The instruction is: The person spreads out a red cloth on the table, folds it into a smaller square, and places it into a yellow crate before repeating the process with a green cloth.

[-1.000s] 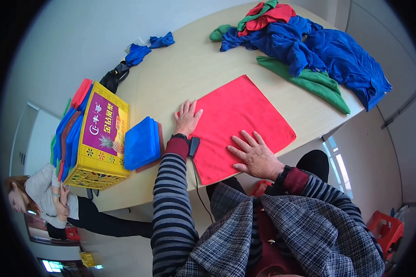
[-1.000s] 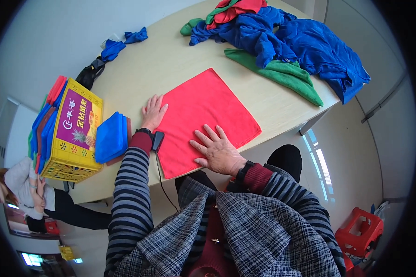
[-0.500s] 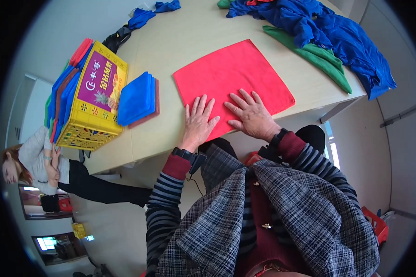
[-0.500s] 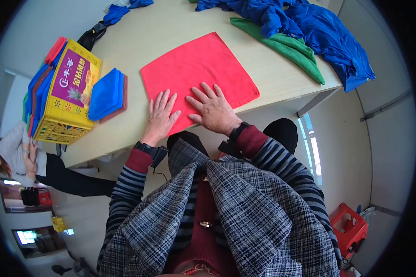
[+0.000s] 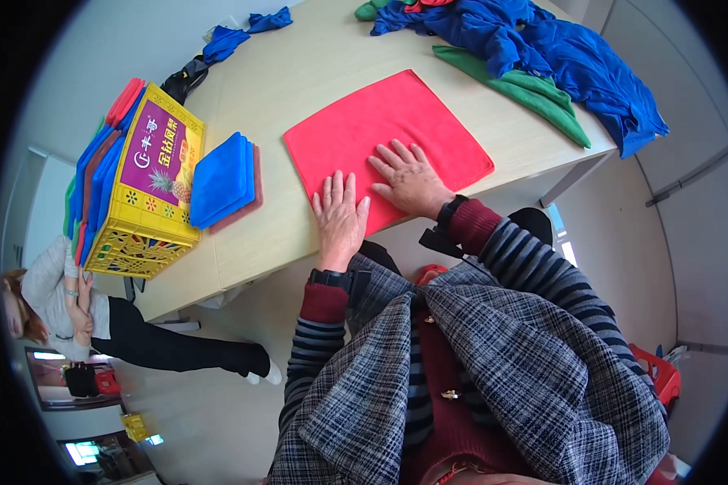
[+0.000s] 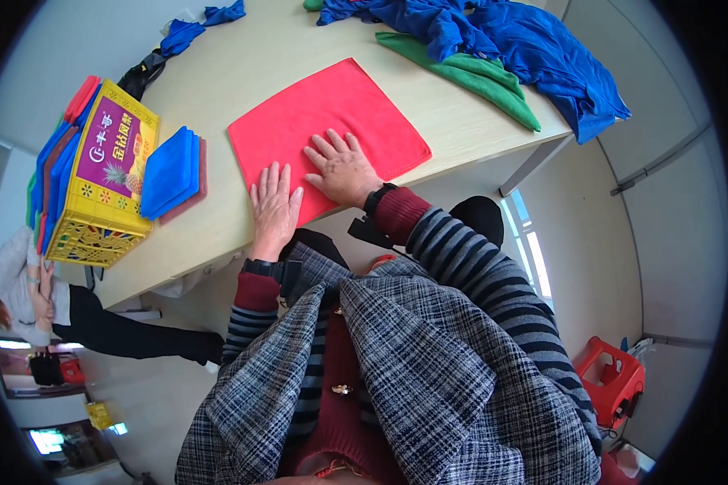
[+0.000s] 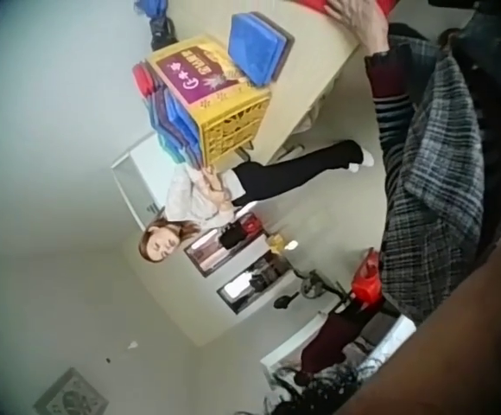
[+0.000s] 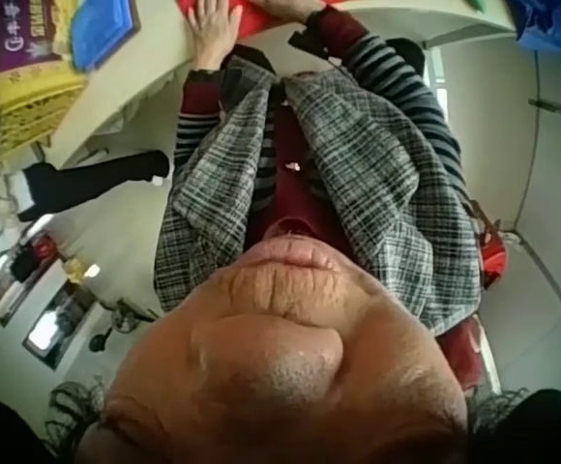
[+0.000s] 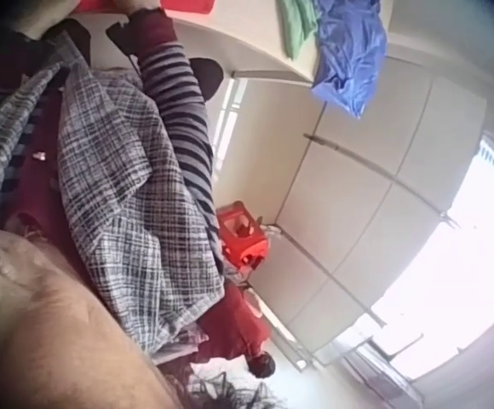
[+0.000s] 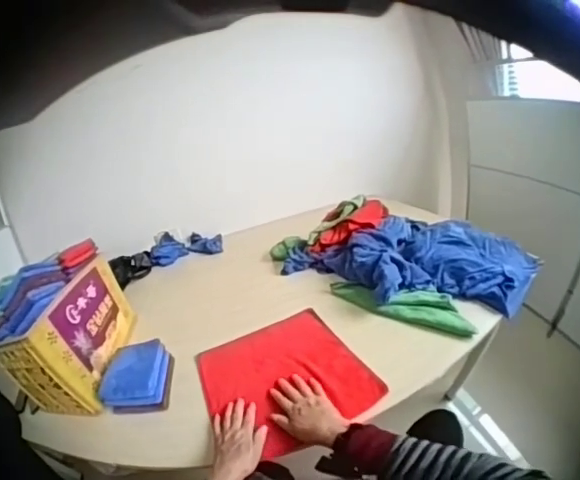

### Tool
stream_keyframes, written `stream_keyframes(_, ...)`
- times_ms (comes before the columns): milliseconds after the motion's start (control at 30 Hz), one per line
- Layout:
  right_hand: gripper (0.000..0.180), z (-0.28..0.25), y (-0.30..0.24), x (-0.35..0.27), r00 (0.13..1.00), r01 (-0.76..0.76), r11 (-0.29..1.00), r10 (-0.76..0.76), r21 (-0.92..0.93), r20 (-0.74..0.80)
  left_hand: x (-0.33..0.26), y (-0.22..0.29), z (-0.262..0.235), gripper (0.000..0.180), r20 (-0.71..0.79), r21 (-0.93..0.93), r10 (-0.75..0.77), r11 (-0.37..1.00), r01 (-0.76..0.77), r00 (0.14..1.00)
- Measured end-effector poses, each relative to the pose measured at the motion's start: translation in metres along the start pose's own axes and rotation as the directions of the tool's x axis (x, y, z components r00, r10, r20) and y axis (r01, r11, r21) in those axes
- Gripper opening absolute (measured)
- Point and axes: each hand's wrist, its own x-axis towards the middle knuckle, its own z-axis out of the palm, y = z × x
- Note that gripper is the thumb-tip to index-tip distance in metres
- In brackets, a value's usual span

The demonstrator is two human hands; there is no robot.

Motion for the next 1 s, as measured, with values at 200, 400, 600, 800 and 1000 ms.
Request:
stream_keyframes(200,0.061,-0.02,0.073,-0.024,0.964,-0.263,0.958,0.254,-0.116,-0.082,-0.01,-0.01,-0.008,0.063,0.011,-0.001,-0.047,0.999,0.047,0.999)
stream_keyframes(400,0.061,-0.034,0.121,-0.052,0.947,-0.32,0.937,0.315,-0.141,-0.058,-0.016,-0.021,-0.008,0.063,-0.046,-0.034,-0.034,0.999,0.033,0.998)
stream_keyframes(600,0.063,-0.078,0.119,-0.033,0.89,-0.325,0.873,0.412,-0.364,0.195,-0.004,-0.034,-0.038,0.064,0.161,-0.046,-0.024,0.998,0.032,0.987)
stream_keyframes(800,0.073,-0.048,0.041,0.045,0.977,-0.058,0.997,0.068,-0.055,0.201,0.048,-0.044,-0.028,0.067,0.053,-0.049,0.028,0.998,-0.025,0.998)
stream_keyframes(1000,0.074,-0.012,0.025,0.075,0.952,-0.018,0.997,0.039,-0.072,0.305,0.07,-0.052,-0.007,0.069,0.145,0.062,0.0,0.998,-0.009,0.989)
